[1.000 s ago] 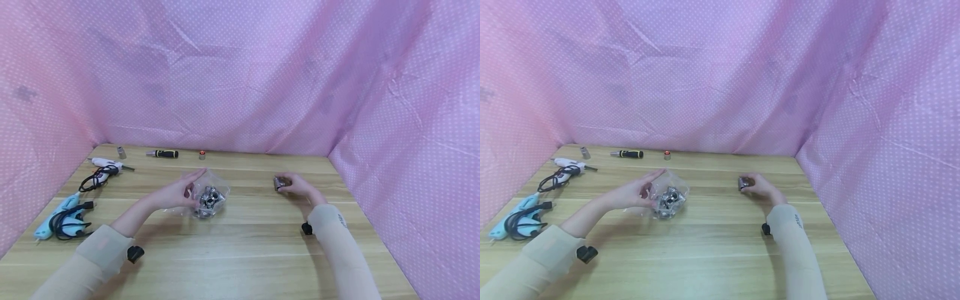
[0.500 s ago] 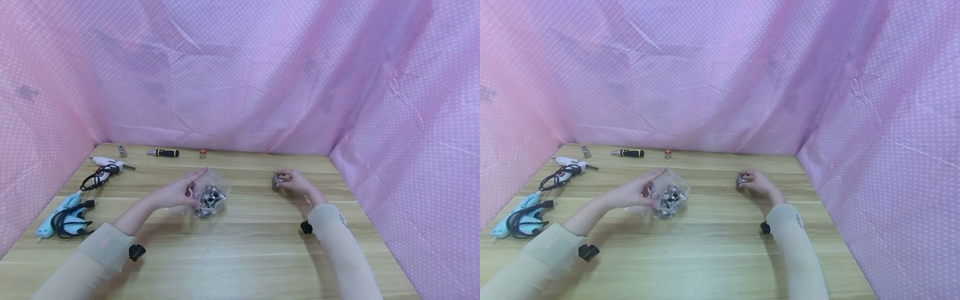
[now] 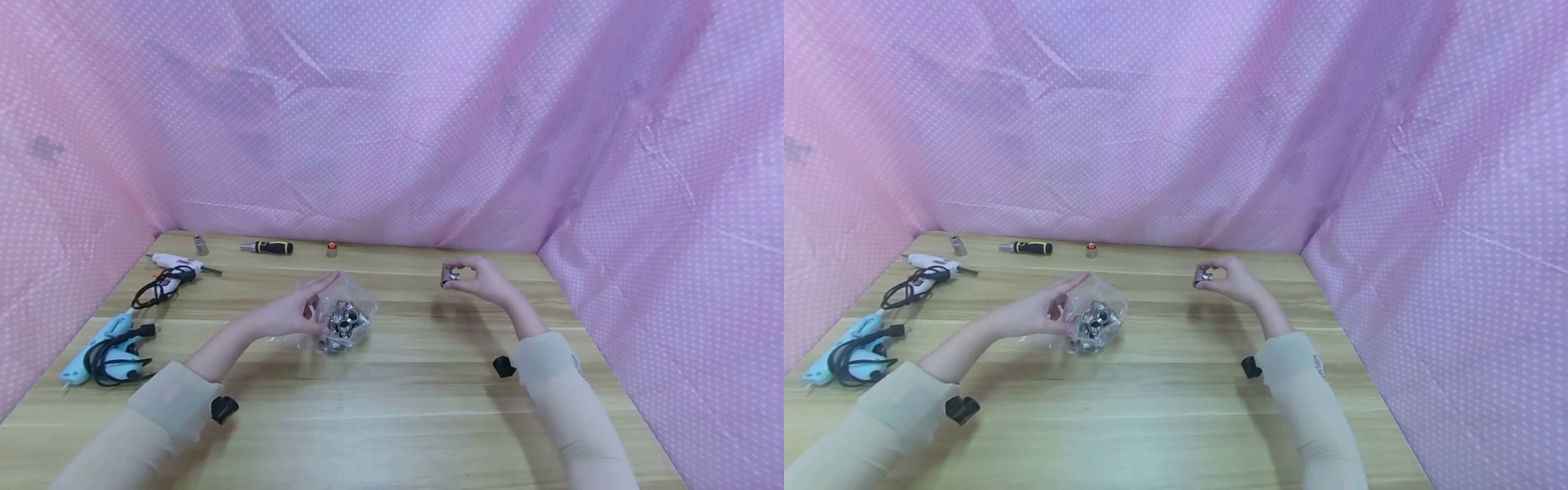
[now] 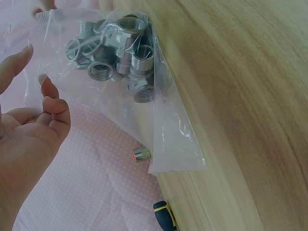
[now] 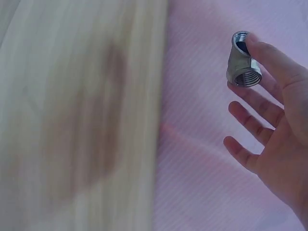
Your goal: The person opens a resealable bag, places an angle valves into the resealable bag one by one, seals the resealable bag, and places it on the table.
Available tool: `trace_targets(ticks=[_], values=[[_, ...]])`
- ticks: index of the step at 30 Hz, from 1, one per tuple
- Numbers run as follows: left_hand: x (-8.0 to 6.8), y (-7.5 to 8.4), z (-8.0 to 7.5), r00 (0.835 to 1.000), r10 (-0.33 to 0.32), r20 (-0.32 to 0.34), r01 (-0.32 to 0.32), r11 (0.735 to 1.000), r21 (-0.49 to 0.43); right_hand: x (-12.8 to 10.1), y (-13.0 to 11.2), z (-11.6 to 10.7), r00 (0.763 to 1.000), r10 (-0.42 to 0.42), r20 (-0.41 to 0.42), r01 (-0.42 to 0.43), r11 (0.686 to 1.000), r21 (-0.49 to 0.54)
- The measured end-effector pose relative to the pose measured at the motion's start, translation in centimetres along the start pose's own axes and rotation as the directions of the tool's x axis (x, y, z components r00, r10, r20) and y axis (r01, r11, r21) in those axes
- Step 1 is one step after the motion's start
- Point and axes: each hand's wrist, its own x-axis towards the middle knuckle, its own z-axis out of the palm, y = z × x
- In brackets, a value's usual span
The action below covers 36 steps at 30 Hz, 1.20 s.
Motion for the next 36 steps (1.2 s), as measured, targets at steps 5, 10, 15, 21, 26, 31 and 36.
trace_targets(ticks=[5,10,15,21,26,31,36], values=[[0.0,0.0,-0.1,1.000,0.013,-0.005,-0.013,1.000,0.011,-0.4,-3.4,-0.5,0.998,-0.038,-0.040,0.037,0.999,-0.023],[0.1,0.0,-0.1,1.000,0.023,-0.002,-0.023,1.000,0.007,-0.8,-6.5,0.1,0.993,-0.097,-0.071,0.093,0.994,-0.056],[0.2,0.0,-0.1,1.000,0.020,0.005,-0.020,1.000,-0.002,-0.9,-8.9,1.5,0.971,-0.207,-0.121,0.201,0.978,-0.060],[0.2,0.0,-0.2,1.000,0.016,0.011,-0.016,1.000,-0.004,-0.6,-11.2,4.0,0.939,-0.315,-0.138,0.311,0.949,-0.053],[0.2,0.1,-0.2,1.000,0.007,0.017,-0.007,1.000,-0.009,0.2,-12.3,6.4,0.915,-0.384,-0.124,0.382,0.923,-0.041],[0.2,0.1,-0.2,1.000,0.014,0.027,-0.013,1.000,-0.024,1.0,-13.4,8.7,0.912,-0.408,-0.039,0.407,0.913,-0.035],[0.2,0.2,-0.3,0.999,0.022,0.042,-0.020,0.999,-0.046,1.9,-13.9,10.5,0.919,-0.390,0.060,0.393,0.918,-0.051]])
